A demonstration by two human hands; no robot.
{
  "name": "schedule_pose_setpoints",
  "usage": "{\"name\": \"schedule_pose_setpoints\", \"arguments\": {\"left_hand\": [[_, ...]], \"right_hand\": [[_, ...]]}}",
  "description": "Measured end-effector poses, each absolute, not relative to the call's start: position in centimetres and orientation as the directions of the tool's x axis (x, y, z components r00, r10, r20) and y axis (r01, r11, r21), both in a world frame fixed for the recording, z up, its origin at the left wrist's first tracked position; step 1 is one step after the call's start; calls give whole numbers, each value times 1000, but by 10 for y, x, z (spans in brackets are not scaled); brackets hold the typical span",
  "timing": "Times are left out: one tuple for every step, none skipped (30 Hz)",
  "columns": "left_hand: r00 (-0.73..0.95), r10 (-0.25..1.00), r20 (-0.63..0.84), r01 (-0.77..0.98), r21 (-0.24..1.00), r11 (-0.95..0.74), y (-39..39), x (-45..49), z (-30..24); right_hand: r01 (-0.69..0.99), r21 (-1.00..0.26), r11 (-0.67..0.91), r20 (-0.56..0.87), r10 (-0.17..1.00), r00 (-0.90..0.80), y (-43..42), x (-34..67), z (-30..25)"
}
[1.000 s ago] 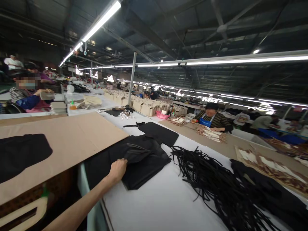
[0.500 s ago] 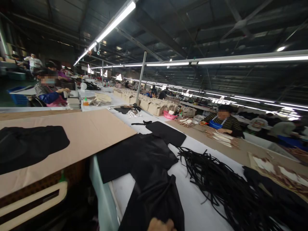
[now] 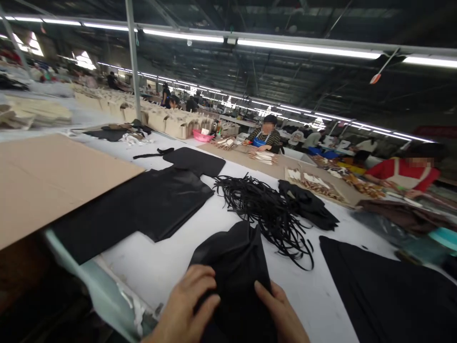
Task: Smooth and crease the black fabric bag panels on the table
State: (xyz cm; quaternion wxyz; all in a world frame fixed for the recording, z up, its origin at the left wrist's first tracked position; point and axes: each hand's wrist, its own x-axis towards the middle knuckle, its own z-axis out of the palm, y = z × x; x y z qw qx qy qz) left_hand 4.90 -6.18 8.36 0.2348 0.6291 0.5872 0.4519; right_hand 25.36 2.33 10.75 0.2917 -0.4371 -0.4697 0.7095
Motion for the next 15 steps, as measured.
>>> {"name": "schedule_pose_setpoints", "arguments": {"left_hand": [[-280, 923, 264, 475, 873, -105, -58, 35, 91], [-407, 889, 211, 380, 924, -45, -54, 23, 97], [-471, 878, 89, 228, 973, 23, -49, 13, 102], [-482, 874, -54, 52, 995, 90, -44, 7, 105], [-420, 885, -199, -130, 979, 159, -39, 4, 108], [-309, 892, -330, -294, 925, 241, -35, 5, 109], [-174, 888, -426, -428, 845, 321, -31, 8, 111], [-46, 878, -476, -524, 760, 384, -28, 13, 112], [48, 871, -489, -586, 693, 420, -26, 20, 114], [99, 877, -471, -628, 654, 422, -24, 26, 115], [107, 892, -439, -655, 644, 395, -23, 33, 117], [80, 912, -401, -668, 658, 348, -21, 39, 120], [35, 930, -365, -662, 689, 295, -19, 44, 122], [-14, 943, -332, -638, 729, 247, -17, 48, 125], [-61, 951, -303, -594, 777, 210, -15, 53, 128]], "right_hand": [[-56, -897, -438, -368, 812, -453, 24, 259, 112], [-88, -881, -464, -380, 807, -451, 25, 265, 115], [-114, -873, -475, -383, 810, -444, 27, 271, 116], [-138, -869, -475, -378, 818, -434, 29, 276, 116], [-160, -868, -469, -369, 827, -423, 31, 281, 115], [-176, -871, -459, -357, 837, -414, 33, 285, 114], [-179, -875, -450, -349, 842, -411, 35, 288, 113], [-168, -880, -443, -343, 841, -418, 38, 291, 112], [-144, -887, -439, -342, 833, -436, 40, 293, 112], [-104, -896, -431, -340, 819, -462, 43, 295, 113], [-47, -912, -408, -335, 804, -491, 45, 298, 114], [34, -931, -363, -329, 797, -507, 46, 299, 116], [142, -946, -292, -323, 814, -483, 47, 300, 118], [270, -942, -200, -300, 863, -406, 47, 300, 120], [406, -908, -106, -237, 928, -287, 45, 298, 123]]}}
